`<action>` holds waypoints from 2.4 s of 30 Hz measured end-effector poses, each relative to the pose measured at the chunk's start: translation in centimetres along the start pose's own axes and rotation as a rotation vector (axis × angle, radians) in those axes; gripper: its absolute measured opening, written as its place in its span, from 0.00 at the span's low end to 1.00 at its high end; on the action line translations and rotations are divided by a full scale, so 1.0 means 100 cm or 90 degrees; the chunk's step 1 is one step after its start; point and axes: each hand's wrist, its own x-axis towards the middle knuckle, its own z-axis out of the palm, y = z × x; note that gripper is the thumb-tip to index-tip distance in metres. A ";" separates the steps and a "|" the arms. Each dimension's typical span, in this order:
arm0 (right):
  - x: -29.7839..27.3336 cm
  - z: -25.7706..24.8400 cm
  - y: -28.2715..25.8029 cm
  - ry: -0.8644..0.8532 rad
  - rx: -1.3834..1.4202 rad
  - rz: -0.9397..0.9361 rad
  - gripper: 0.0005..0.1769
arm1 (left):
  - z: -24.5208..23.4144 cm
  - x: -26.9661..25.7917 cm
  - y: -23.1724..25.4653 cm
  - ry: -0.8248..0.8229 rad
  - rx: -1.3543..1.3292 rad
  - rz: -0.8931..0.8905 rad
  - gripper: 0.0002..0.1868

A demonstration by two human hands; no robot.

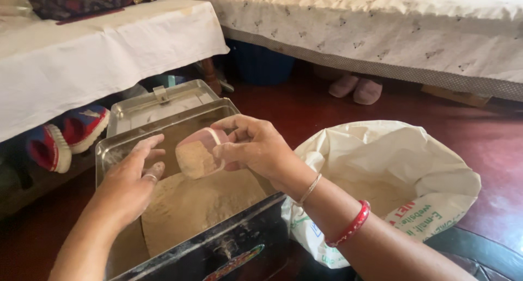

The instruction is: The person scoops a light-colored powder from a large white sack using a pink plastic scoop and transfers it into a metal container. The person repeats this scooping and pouring action multiple times to fill the container.

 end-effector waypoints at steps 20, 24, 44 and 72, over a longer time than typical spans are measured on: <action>-0.001 0.005 -0.004 0.015 -0.043 0.039 0.28 | -0.004 -0.005 0.007 0.154 0.136 0.227 0.08; -0.002 0.005 -0.005 0.022 -0.050 0.046 0.27 | 0.002 0.000 -0.009 -0.012 0.152 -0.070 0.20; -0.002 0.005 -0.011 0.008 -0.086 0.029 0.26 | -0.032 -0.022 -0.003 0.018 0.505 0.278 0.41; -0.001 -0.001 -0.005 -0.014 -0.071 -0.020 0.25 | -0.032 -0.100 -0.029 -0.040 0.122 0.180 0.25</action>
